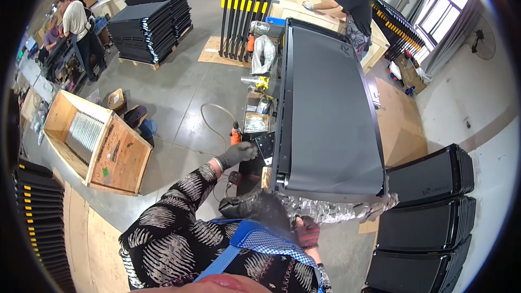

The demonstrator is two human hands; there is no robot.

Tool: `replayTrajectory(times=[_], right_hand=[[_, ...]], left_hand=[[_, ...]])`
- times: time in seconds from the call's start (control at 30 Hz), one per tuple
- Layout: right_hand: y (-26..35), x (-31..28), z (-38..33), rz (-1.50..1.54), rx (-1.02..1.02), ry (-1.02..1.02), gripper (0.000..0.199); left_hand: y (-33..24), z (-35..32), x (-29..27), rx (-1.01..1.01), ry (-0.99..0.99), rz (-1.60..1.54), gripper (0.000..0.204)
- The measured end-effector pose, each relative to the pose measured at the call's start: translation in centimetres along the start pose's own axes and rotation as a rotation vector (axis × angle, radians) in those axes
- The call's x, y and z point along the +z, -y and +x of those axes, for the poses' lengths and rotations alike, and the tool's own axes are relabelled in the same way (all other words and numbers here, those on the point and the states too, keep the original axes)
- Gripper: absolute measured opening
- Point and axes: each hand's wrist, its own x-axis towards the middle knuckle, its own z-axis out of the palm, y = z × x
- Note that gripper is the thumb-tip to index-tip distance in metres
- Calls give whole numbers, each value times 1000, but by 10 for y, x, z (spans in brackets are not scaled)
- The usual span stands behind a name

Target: Assembling components of a treadmill on a factory production line using power tools.

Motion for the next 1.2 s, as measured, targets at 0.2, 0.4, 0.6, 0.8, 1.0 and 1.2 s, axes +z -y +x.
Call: replayTrajectory(times=[0.2,0.4,0.6,0.8,1.0,1.2], right_hand=[[-1,5,-3,68,8,-26,22],[-43,10,9,-73,-163,-26,23],[-44,11,5,-152,-152,-82,27],[-49,15,6,-134,-177,-104,30],[-44,12,8,-159,-194,-132,31],[-4,13,-2,-152,-132,-79,30]], left_hand=[[13,-67,-74,30,-489,389,33],[200,-182,-177,-272,-1029,42,32],[332,-144,-102,-97,-96,760,41],[326,-107,-3,-207,-194,-12,39],[258,-146,-2,-316,-260,-771,38],[172,-159,-11,-420,-416,-17,39]])
